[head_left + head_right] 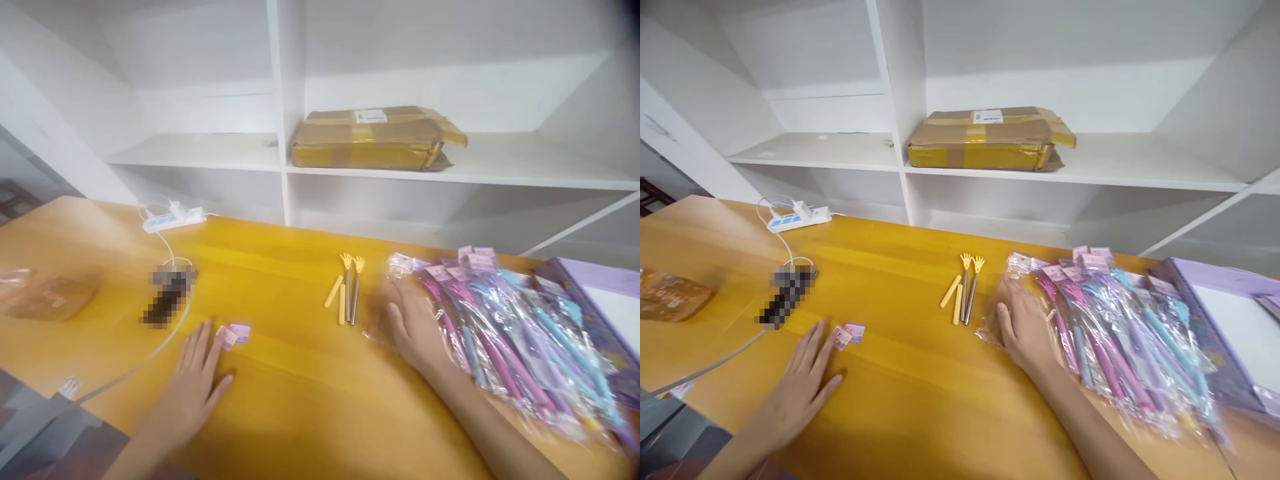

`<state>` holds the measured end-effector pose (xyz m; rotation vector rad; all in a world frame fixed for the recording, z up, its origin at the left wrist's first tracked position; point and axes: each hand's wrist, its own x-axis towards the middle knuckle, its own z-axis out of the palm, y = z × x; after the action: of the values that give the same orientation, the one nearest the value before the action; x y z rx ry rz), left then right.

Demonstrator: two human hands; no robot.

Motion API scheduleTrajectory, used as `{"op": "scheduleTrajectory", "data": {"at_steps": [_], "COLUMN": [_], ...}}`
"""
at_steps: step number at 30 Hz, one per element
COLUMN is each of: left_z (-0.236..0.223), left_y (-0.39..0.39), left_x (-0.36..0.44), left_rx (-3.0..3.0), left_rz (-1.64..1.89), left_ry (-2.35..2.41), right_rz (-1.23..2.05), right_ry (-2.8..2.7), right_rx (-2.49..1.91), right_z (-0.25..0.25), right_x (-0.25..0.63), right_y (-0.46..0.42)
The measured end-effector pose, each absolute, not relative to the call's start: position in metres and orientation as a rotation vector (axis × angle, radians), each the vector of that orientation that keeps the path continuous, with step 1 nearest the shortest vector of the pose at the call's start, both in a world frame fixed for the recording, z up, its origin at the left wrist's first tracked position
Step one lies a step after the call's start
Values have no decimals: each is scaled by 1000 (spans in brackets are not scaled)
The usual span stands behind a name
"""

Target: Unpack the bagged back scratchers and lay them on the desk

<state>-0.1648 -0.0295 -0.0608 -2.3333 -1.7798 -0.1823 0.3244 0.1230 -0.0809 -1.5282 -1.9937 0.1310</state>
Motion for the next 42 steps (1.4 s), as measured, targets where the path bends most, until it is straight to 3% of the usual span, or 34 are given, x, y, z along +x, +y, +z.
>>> {"op": "scheduleTrajectory", "data": {"at_steps": [6,15,23,32,42], "left_z": [-70,-62,-50,-61,-59], "left_y": [-22,114,193,194,194], "left_x": [-141,-78,-44,-54,-45], "left_rx": [-2464,-2546,-2578,-2632,-2741], "left_rz": [-151,-230,-262,-379,-517], "left_ry": [-1662,-1675,-1534,-1496,-1476], "right_rz": [221,131,-387,-626,-301], "right_ry": [-1897,-1832,-1821,-1826,-1735], "right_rx": [-1530,-1542,-1770,-2238,-2379], "right_z": [-77,-61,-30,-57,-42], "right_x": [328,330,393,409,418], "right_y": [111,105,87,86,88]}}
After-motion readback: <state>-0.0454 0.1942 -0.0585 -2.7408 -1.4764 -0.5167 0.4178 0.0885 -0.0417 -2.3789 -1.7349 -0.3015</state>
